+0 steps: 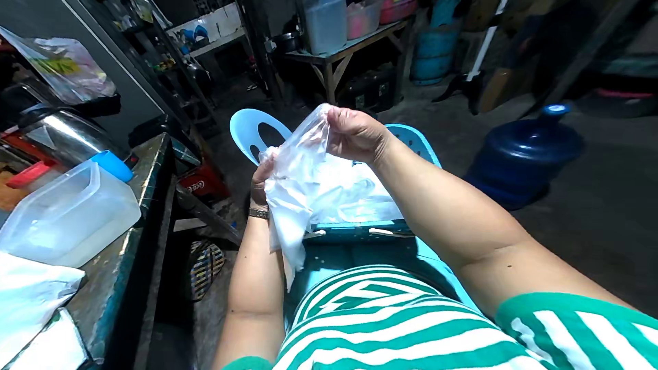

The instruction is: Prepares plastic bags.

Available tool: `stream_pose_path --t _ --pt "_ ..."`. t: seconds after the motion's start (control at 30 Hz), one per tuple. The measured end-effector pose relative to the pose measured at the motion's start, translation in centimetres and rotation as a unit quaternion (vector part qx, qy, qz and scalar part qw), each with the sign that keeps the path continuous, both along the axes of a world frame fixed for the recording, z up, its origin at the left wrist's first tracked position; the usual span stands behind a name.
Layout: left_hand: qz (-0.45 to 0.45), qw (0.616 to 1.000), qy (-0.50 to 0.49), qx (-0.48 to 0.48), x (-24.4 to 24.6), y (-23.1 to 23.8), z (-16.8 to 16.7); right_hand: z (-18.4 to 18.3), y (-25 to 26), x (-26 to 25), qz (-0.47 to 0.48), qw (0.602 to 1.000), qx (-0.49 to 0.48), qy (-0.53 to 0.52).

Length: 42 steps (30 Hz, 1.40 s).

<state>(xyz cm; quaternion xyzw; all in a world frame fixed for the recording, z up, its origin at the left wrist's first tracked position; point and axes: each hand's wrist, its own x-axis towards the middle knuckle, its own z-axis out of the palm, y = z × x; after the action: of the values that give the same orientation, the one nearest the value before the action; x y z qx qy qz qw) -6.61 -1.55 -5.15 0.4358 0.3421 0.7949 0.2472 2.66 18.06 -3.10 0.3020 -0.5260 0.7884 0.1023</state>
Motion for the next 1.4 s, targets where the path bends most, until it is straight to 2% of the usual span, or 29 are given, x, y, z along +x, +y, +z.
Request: stream_pose_path --t 0.07,0.13,0.2,0.27,0.37,0.47,0.53,0.63,0.77,0.8,0.87,0.97,1.03,1.07,1.2,1.27,1.3,1.4 --pt "-0.041 0.996 0.078 -0.025 -0.2 -0.3 -0.2 0.3 -0.4 0.0 -0.036 0.998 -0.021 -0.041" --pt "-0.073 0.984 0.161 -0.022 -0.7 -0.7 -0.4 0.7 -0.9 0.1 -0.077 0.992 0.013 -0.098" --pt "-0.061 0.982 0.180 0.011 -0.9 -1.1 -1.0 1.0 -1.1 0.1 -0.127 0.978 0.080 -0.144" --pt "0.003 0.991 0.134 0.007 -1.1 -1.0 -1.5 1.1 -0.7 0.1 -0.138 0.960 0.180 -0.166" --pt "0.096 0.993 0.005 -0.062 -0.9 1.2 -0.8 0.9 -0.7 0.7 -0.066 0.940 0.311 -0.121" --pt "0.269 0.950 0.021 -0.159 -0.4 3.1 -0.2 1.4 -0.7 1.5 -0.075 0.932 0.344 -0.085" --pt "0.303 0.935 0.010 -0.182 -0.3 3.3 -0.1 1.8 0.0 1.8 -0.163 0.931 0.320 -0.060" --pt "0.255 0.947 0.007 -0.197 -0.4 3.0 0.1 2.2 0.7 1.5 -0.341 0.907 0.247 -0.027" --pt "0.193 0.963 0.029 -0.186 -1.2 2.7 0.0 2.8 1.6 1.6 -0.498 0.856 0.136 0.006" --pt "0.186 0.965 0.018 -0.183 -1.2 2.6 0.1 3.0 2.0 1.8 -0.535 0.832 0.143 -0.010" --pt "0.178 0.968 -0.017 -0.176 -1.1 2.6 0.2 3.2 3.0 2.4 -0.588 0.761 0.255 -0.096" --pt "0.150 0.975 -0.017 -0.166 -1.6 2.6 -0.3 2.9 3.4 2.0 -0.514 0.661 0.472 -0.278" --pt "0.125 0.978 -0.005 -0.165 -1.9 2.7 -0.5 2.3 2.6 0.6 -0.445 0.593 0.565 -0.362" --pt "0.112 0.980 -0.002 -0.166 -2.0 2.7 -0.5 2.1 2.1 0.0 -0.410 0.577 0.595 -0.380" --pt "0.096 0.980 0.006 -0.173 -1.8 2.7 -0.4 -1.2 1.6 -2.3 -0.280 0.594 0.671 -0.344" --pt "0.099 0.979 0.005 -0.179 -1.4 2.7 -0.2 -1.3 0.7 -2.7 -0.244 0.562 0.722 -0.321" --pt "0.096 0.979 0.000 -0.177 -1.2 2.7 -0.1 -1.3 0.6 -2.9 -0.256 0.554 0.729 -0.309" --pt "0.106 0.979 0.002 -0.173 -1.3 2.9 -0.3 -1.6 1.5 -3.5 -0.358 0.599 0.676 -0.237"
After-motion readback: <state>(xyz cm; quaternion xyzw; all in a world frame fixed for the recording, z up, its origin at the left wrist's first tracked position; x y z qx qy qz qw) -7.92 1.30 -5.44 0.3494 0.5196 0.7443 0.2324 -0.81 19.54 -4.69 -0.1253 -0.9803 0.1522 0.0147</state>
